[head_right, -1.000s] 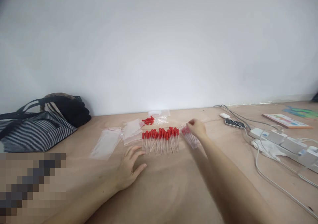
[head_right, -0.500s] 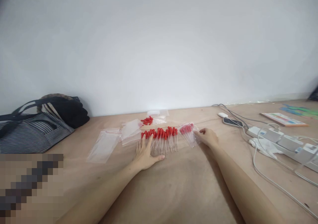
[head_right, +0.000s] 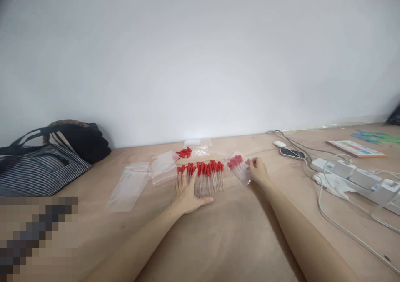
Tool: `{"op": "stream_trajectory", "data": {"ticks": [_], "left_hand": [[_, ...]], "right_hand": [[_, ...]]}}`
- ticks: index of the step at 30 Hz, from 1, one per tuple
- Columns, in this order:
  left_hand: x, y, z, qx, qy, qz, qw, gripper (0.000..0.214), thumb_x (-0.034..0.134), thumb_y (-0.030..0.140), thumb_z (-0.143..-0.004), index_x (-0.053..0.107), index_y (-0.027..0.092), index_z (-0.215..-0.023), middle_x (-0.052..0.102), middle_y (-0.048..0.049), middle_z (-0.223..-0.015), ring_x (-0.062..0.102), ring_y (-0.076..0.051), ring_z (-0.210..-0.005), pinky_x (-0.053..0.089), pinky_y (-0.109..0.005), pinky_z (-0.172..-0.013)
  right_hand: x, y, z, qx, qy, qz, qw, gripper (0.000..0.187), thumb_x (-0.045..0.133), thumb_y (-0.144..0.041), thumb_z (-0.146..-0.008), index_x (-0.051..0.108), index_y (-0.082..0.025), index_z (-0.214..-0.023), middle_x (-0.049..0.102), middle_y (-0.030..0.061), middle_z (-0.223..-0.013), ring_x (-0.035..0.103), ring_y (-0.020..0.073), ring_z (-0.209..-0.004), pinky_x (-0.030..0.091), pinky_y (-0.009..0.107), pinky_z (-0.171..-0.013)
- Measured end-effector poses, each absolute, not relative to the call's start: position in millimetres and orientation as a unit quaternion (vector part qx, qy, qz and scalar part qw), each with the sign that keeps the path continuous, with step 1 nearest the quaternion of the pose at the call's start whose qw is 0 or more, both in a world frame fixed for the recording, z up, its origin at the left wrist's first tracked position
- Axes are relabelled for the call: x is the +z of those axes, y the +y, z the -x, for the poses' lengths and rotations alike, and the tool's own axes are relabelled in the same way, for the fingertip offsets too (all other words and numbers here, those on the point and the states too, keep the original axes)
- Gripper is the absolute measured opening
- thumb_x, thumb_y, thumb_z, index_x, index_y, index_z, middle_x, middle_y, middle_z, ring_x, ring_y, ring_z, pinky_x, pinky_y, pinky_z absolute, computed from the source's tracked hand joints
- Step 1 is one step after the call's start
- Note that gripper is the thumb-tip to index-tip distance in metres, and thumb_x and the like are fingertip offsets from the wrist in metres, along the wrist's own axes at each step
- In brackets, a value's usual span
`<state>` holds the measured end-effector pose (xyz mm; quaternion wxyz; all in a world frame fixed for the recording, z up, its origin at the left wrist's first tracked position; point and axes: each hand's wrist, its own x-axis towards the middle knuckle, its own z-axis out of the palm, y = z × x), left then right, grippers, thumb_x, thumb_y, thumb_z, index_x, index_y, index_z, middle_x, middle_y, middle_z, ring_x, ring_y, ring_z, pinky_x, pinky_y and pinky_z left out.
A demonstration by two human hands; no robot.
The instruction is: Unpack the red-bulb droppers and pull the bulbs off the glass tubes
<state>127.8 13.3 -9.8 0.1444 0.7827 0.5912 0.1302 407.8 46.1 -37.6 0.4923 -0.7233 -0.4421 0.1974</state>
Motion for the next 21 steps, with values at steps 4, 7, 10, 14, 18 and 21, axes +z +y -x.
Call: {"op": "stream_trajectory", "data": {"ticks": [4, 7, 10, 14, 18, 21], "left_hand": [[-9.6, 18.0, -135.6, 0.133, 0.597, -0.778, 0.143, 0.115, 0.051, 0.079, -0.043, 0.013, 0.024, -0.137, -0.005, -0.0093, -0.145, -0.01, -0.041, -0.127, 0.004, -0.051, -0.102], [-9.6, 20.3, -139.8, 0.135, 0.6, -0.777, 0.134, 0.111, 0.05, 0.078, -0.047, 0.013, 0.024, -0.136, -0.002, -0.0097, -0.145, -0.007, -0.042, -0.127, 0.003, -0.052, -0.102], [-10.3, 19.7, -139.8, 0.15, 0.599, -0.777, 0.121, 0.11, 0.054, 0.075, -0.047, 0.016, 0.023, -0.136, 0.002, -0.0115, -0.144, -0.004, -0.04, -0.128, 0.006, -0.051, -0.102], [-9.3, 13.8, -133.4, 0.226, 0.585, -0.772, 0.106, 0.101, 0.062, 0.067, -0.048, 0.029, 0.021, -0.132, 0.016, -0.0148, -0.141, 0.006, -0.039, -0.128, 0.013, -0.052, -0.101], [-5.1, 1.7, -126.2, 0.388, 0.484, -0.767, 0.165, 0.054, 0.057, 0.049, -0.067, 0.053, 0.015, -0.11, 0.047, -0.0142, -0.118, 0.04, -0.029, -0.114, 0.03, -0.043, -0.096], [-2.6, -9.1, -122.7, 0.468, 0.433, -0.673, 0.375, 0.041, 0.056, 0.046, -0.071, 0.056, 0.016, -0.099, 0.06, -0.0086, -0.093, 0.057, -0.021, -0.087, 0.045, -0.036, -0.08]], "right_hand": [[-35.5, 43.9, -397.0, 0.25, -0.416, 0.639, 0.596, 0.024, 0.037, -0.045, -0.08, 0.034, -0.021, -0.076, 0.062, 0.0088, -0.09, 0.062, 0.0147, -0.065, 0.048, 0.026, -0.057], [-31.9, 40.5, -393.9, 0.269, -0.384, 0.585, 0.662, 0.032, 0.043, -0.052, -0.075, 0.033, -0.022, -0.077, 0.061, 0.0056, -0.088, 0.061, 0.0138, -0.064, 0.049, 0.026, -0.057], [-26.9, 36.3, -392.0, 0.285, -0.345, 0.538, 0.715, 0.038, 0.05, -0.055, -0.069, 0.032, -0.022, -0.076, 0.061, 0.0008, -0.082, 0.06, 0.0128, -0.059, 0.049, 0.027, -0.054], [-21.0, 28.6, -377.5, 0.313, -0.298, 0.492, 0.756, 0.035, 0.055, -0.051, -0.066, 0.035, -0.022, -0.073, 0.06, -0.0038, -0.07, 0.058, 0.0113, -0.055, 0.047, 0.023, -0.05], [-20.2, 14.3, -336.1, 0.364, -0.274, 0.462, 0.761, 0.029, 0.057, -0.045, -0.066, 0.041, -0.021, -0.069, 0.056, -0.0047, -0.059, 0.055, 0.011, -0.051, 0.045, 0.022, -0.047], [-19.9, -5.1, -293.7, 0.419, -0.278, 0.444, 0.742, 0.031, 0.061, -0.045, -0.063, 0.044, -0.019, -0.067, 0.055, -0.0035, -0.057, 0.054, 0.0119, -0.049, 0.044, 0.023, -0.046]]}}
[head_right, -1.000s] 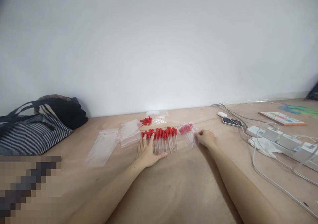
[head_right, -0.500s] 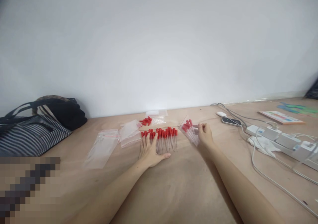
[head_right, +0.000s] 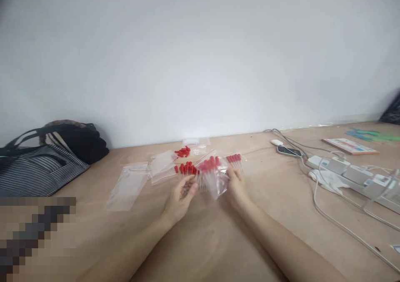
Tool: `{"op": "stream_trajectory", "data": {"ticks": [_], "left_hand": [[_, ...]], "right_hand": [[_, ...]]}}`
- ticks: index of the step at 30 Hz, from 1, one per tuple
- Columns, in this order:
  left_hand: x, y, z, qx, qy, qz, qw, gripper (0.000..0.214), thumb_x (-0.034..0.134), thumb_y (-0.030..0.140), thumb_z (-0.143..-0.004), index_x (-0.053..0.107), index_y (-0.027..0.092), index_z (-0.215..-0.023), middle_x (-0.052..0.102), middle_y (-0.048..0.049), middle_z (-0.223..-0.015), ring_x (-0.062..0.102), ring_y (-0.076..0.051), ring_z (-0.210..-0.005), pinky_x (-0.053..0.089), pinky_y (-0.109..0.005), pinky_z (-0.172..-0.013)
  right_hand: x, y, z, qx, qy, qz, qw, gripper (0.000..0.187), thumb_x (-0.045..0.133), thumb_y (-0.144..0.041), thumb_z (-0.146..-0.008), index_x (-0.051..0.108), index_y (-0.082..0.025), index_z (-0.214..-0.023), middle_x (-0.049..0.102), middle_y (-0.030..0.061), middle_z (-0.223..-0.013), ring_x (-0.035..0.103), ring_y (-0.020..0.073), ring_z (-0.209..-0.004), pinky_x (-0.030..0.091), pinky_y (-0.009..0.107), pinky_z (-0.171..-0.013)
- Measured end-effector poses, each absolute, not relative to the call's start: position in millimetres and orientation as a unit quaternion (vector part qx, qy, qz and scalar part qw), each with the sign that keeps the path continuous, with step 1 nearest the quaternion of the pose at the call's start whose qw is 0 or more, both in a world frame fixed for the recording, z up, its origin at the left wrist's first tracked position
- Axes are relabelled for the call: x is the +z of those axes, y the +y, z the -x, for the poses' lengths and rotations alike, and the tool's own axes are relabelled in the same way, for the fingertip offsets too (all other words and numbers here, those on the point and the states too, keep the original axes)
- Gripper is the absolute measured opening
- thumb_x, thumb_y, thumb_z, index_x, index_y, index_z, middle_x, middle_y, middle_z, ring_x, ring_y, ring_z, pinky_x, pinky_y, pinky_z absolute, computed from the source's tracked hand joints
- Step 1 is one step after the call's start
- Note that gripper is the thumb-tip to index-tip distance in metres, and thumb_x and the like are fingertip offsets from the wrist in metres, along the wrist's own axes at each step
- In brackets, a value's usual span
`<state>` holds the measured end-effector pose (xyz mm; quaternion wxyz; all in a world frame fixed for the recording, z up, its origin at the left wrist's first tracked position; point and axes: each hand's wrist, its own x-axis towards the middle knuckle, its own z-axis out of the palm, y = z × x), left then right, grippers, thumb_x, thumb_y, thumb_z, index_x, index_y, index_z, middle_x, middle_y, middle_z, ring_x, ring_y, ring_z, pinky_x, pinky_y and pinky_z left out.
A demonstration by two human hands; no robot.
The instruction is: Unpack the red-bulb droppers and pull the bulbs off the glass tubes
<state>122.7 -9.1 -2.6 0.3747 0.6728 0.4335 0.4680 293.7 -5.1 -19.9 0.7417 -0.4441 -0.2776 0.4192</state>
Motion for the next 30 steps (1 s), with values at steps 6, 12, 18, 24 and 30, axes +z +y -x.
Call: {"op": "stream_trajectory", "data": {"ticks": [6, 12, 18, 24, 30], "left_hand": [[3.9, -19.4, -95.3, 0.515, 0.407, -0.441, 0.612, 0.042, 0.07, 0.044, -0.058, 0.056, 0.018, -0.088, 0.064, -0.0016, -0.082, 0.059, -0.014, -0.068, 0.046, -0.022, -0.059], [19.8, -16.8, -53.2, 0.333, 0.387, -0.596, 0.62, 0.042, 0.068, 0.047, -0.061, 0.059, 0.017, -0.089, 0.064, -0.0002, -0.08, 0.058, -0.014, -0.076, 0.043, -0.024, -0.072], [22.7, -11.8, -43.8, 0.137, 0.415, -0.734, 0.52, 0.035, 0.056, 0.045, -0.074, 0.058, 0.016, -0.092, 0.051, 0.0049, -0.058, 0.042, -0.007, -0.046, 0.033, -0.018, -0.045], [20.2, -20.4, -53.0, 0.198, 0.387, -0.85, 0.296, 0.019, 0.052, 0.024, -0.078, 0.059, 0.018, -0.094, 0.06, -0.003, -0.086, 0.054, -0.016, -0.08, 0.042, -0.028, -0.073], [22.9, -26.2, -68.7, 0.214, 0.246, -0.933, 0.15, 0.026, 0.041, 0.01, -0.081, 0.058, 0.021, -0.098, 0.055, -0.0056, -0.108, 0.046, -0.018, -0.103, 0.037, -0.033, -0.089]], "right_hand": [[-8.6, -46.2, -245.6, 0.605, -0.388, 0.357, 0.596, 0.038, 0.068, -0.047, -0.06, 0.042, -0.019, -0.065, 0.051, -0.0074, -0.052, 0.048, 0.0064, -0.045, 0.04, 0.019, -0.047], [1.4, -45.4, -255.7, 0.651, -0.427, 0.36, 0.514, 0.045, 0.071, -0.044, -0.057, 0.05, -0.018, -0.088, 0.06, -0.0035, -0.066, 0.058, 0.0101, -0.057, 0.047, 0.025, -0.057], [-12.7, -45.5, -256.1, 0.654, -0.521, 0.427, 0.344, 0.04, 0.074, -0.041, -0.052, 0.057, -0.013, -0.075, 0.058, -0.0029, -0.051, 0.054, 0.0099, -0.043, 0.044, 0.023, -0.045], [-22.3, -48.5, -250.7, 0.633, -0.533, 0.458, 0.324, 0.032, 0.073, -0.036, -0.051, 0.06, -0.013, -0.069, 0.056, -0.004, -0.049, 0.05, 0.0073, -0.04, 0.04, 0.02, -0.042], [-22.8, -50.6, -247.4, 0.62, -0.544, 0.439, 0.357, 0.04, 0.074, -0.033, -0.048, 0.052, -0.015, -0.076, 0.053, -0.0075, -0.043, 0.047, 0.0071, -0.038, 0.038, 0.02, -0.043]]}}
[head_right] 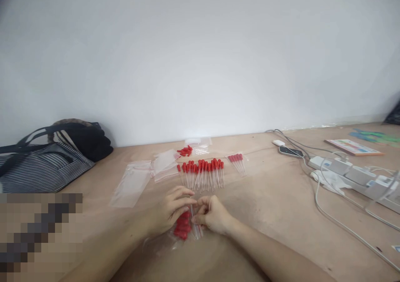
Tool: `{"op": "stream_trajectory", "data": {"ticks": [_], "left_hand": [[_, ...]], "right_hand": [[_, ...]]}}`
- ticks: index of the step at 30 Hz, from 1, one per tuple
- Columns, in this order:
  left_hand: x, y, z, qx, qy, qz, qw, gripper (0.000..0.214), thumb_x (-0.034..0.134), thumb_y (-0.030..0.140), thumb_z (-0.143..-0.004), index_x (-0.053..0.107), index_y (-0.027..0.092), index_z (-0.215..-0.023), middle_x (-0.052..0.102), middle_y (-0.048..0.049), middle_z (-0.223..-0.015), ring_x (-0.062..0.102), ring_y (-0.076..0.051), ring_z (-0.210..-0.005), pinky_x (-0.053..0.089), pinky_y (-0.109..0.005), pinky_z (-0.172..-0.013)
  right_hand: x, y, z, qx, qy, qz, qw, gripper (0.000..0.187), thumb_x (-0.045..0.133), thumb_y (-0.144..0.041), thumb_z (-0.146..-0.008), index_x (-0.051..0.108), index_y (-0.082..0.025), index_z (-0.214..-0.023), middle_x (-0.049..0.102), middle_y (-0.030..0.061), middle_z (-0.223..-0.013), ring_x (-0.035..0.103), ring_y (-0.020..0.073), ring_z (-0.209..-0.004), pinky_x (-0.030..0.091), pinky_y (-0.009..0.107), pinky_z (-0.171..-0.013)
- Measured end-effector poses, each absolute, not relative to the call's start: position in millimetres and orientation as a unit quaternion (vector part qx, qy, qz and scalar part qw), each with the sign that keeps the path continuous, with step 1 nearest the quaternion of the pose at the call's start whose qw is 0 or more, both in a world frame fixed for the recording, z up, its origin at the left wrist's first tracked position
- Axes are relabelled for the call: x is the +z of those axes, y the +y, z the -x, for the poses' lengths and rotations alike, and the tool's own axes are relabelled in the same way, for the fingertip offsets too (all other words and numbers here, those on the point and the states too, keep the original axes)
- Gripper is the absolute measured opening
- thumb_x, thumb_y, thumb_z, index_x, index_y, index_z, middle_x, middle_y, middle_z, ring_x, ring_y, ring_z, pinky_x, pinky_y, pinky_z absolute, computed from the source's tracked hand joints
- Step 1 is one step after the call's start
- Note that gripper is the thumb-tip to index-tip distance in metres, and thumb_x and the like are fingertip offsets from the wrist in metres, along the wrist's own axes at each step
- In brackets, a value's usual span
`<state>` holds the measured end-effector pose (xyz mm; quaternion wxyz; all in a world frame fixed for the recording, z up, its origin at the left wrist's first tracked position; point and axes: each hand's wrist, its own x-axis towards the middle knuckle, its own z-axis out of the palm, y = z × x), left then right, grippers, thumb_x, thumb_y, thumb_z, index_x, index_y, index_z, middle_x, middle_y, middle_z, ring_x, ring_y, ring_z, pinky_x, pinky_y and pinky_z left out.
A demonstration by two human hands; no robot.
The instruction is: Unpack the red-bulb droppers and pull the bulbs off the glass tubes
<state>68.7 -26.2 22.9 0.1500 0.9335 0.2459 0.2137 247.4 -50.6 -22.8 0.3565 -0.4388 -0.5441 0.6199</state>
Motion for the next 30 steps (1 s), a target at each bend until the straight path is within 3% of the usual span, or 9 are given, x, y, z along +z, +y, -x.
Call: {"op": "stream_trajectory", "data": {"ticks": [5, 9, 13, 17, 20, 23, 30], "left_hand": [[32.3, -13.7, -80.3, 0.155, 0.2, -0.96, 0.122, 0.015, 0.049, 0.011, -0.078, 0.058, 0.021, -0.085, 0.06, -0.0024, -0.1, 0.049, -0.018, -0.099, 0.027, -0.039, -0.097], [35.4, -5.7, -87.7, 0.114, 0.178, -0.973, 0.097, 0.011, 0.055, 0.014, -0.075, 0.058, 0.022, -0.082, 0.062, 0.0006, -0.087, 0.05, -0.019, -0.095, 0.021, -0.042, -0.099], [31.6, -1.5, -90.2, 0.086, 0.14, -0.983, 0.084, 0.009, 0.057, 0.016, -0.074, 0.057, 0.021, -0.067, 0.06, 0.0026, -0.074, 0.053, -0.016, -0.085, 0.019, -0.041, -0.099], [27.4, -4.9, -86.2, 0.123, 0.129, -0.982, 0.056, 0.017, 0.047, 0.012, -0.078, 0.057, 0.02, -0.068, 0.058, 0.0019, -0.067, 0.052, -0.013, -0.074, 0.023, -0.037, -0.097], [21.0, -9.5, -81.2, 0.179, 0.111, -0.977, 0.04, 0.028, 0.035, 0.007, -0.08, 0.057, 0.02, -0.069, 0.058, -0.0001, -0.066, 0.052, -0.013, -0.073, 0.028, -0.033, -0.094], [11.7, -12.4, -77.4, 0.221, 0.1, -0.969, 0.039, 0.03, 0.033, 0.006, -0.08, 0.058, 0.019, -0.071, 0.059, -0.002, -0.067, 0.052, -0.014, -0.076, 0.032, -0.033, -0.091], [1.3, -13.5, -77.1, 0.272, 0.091, -0.955, 0.07, 0.029, 0.033, 0.01, -0.083, 0.06, 0.019, -0.074, 0.059, -0.0045, -0.069, 0.053, -0.016, -0.078, 0.037, -0.034, -0.085]], "right_hand": [[-28.7, -53.9, -243.6, 0.611, -0.504, 0.434, 0.429, 0.059, 0.076, -0.029, -0.044, 0.034, -0.021, -0.084, 0.053, -0.0113, -0.043, 0.046, 0.0084, -0.037, 0.037, 0.02, -0.041], [-36.1, -56.4, -240.8, 0.58, -0.511, 0.425, 0.471, 0.053, 0.072, -0.024, -0.051, 0.027, -0.023, -0.08, 0.055, -0.0103, -0.047, 0.045, 0.0072, -0.039, 0.034, 0.018, -0.042], [-34.5, -60.4, -245.2, 0.533, -0.573, 0.423, 0.456, 0.036, 0.064, -0.023, -0.063, 0.03, -0.022, -0.075, 0.052, -0.0091, -0.05, 0.044, 0.0066, -0.043, 0.032, 0.018, -0.044], [-23.3, -64.9, -262.6, 0.34, -0.728, 0.423, 0.42, 0.004, 0.048, -0.02, -0.078, 0.047, -0.018, -0.075, 0.054, -0.002, -0.06, 0.047, 0.0095, -0.056, 0.036, 0.022, -0.053], [-18.3, -66.1, -274.9, 0.123, -0.833, 0.353, 0.408, 0.011, 0.046, -0.014, -0.078, 0.056, -0.02, -0.077, 0.058, 0.0012, -0.07, 0.046, 0.0125, -0.067, 0.035, 0.027, -0.063], [-17.7, -65.9, -278.1, -0.014, -0.868, 0.292, 0.402, 0.015, 0.049, -0.014, -0.078, 0.059, -0.023, -0.084, 0.06, 0.0009, -0.075, 0.044, 0.0126, -0.069, 0.032, 0.029, -0.064], [-18.0, -65.2, -271.9, -0.109, -0.878, 0.24, 0.399, 0.014, 0.05, -0.014, -0.077, 0.059, -0.024, -0.08, 0.058, -0.0008, -0.074, 0.045, 0.0111, -0.069, 0.031, 0.027, -0.064]]}}
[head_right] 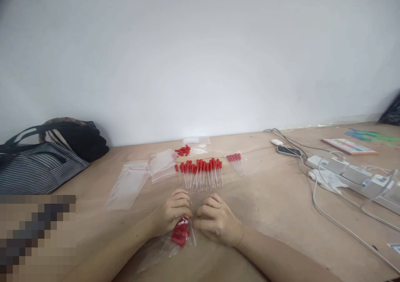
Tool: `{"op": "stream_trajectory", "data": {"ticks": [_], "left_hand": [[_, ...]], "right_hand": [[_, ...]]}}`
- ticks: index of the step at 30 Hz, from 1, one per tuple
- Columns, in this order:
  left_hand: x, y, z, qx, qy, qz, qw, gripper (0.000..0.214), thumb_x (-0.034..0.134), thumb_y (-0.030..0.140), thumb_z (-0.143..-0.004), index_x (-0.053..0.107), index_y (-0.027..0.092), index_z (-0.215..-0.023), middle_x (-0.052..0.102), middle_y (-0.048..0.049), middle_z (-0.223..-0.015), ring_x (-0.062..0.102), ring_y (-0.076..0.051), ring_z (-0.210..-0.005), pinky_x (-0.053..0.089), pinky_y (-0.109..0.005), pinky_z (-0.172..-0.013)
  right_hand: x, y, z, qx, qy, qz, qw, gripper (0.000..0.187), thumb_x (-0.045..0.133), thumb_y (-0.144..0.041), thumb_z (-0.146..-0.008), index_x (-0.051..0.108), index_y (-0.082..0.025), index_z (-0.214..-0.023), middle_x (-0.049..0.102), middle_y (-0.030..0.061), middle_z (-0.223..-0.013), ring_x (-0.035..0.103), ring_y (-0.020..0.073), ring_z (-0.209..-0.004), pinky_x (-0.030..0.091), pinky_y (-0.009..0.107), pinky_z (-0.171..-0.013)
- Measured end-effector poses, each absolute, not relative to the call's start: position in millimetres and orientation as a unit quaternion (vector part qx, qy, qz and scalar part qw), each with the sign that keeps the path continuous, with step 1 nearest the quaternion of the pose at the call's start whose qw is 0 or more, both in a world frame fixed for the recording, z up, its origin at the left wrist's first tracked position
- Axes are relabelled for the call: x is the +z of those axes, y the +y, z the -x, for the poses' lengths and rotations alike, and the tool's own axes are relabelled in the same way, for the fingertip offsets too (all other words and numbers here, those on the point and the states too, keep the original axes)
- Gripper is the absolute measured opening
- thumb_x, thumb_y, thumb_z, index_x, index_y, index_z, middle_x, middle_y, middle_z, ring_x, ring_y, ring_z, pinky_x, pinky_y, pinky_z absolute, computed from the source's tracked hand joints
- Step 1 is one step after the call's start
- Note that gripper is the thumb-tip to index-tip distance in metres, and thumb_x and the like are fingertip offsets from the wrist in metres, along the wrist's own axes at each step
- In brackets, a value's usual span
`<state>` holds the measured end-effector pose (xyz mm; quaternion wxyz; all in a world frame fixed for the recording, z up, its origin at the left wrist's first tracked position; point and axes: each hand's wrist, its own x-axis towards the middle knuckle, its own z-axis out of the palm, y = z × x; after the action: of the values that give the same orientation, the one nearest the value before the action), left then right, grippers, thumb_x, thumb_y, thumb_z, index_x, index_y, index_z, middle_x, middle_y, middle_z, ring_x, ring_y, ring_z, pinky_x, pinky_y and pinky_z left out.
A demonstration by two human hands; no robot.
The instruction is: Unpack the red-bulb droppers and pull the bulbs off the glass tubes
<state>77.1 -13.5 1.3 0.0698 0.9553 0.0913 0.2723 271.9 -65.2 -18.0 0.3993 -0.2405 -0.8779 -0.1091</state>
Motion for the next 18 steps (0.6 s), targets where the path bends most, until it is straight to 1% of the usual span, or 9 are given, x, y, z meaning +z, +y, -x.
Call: {"op": "stream_trajectory", "data": {"ticks": [8, 13, 18], "left_hand": [[-2.8, -13.1, -76.4, 0.286, 0.093, -0.948, 0.103, 0.028, 0.036, 0.016, -0.086, 0.062, 0.019, -0.076, 0.059, -0.0052, -0.069, 0.053, -0.017, -0.08, 0.039, -0.032, -0.078], [-2.8, -14.0, -77.0, 0.294, 0.091, -0.946, 0.102, 0.028, 0.036, 0.016, -0.086, 0.062, 0.017, -0.076, 0.06, -0.0058, -0.069, 0.053, -0.017, -0.079, 0.04, -0.031, -0.077], [-0.8, -14.5, -77.2, 0.286, 0.099, -0.947, 0.105, 0.027, 0.036, 0.017, -0.086, 0.062, 0.018, -0.077, 0.061, -0.0061, -0.07, 0.053, -0.017, -0.079, 0.04, -0.031, -0.075]], "right_hand": [[-22.0, -63.1, -274.5, -0.121, -0.884, 0.242, 0.381, 0.01, 0.052, -0.016, -0.076, 0.058, -0.023, -0.074, 0.057, -0.0016, -0.071, 0.046, 0.0106, -0.068, 0.032, 0.027, -0.064], [-20.9, -62.4, -273.4, -0.117, -0.881, 0.231, 0.397, 0.009, 0.052, -0.016, -0.076, 0.058, -0.022, -0.073, 0.058, -0.0014, -0.071, 0.046, 0.0107, -0.069, 0.033, 0.026, -0.064], [-20.1, -61.6, -273.6, -0.149, -0.89, 0.219, 0.37, 0.011, 0.049, -0.018, -0.081, 0.058, -0.022, -0.076, 0.059, -0.0015, -0.073, 0.047, 0.01, -0.068, 0.034, 0.027, -0.065]]}}
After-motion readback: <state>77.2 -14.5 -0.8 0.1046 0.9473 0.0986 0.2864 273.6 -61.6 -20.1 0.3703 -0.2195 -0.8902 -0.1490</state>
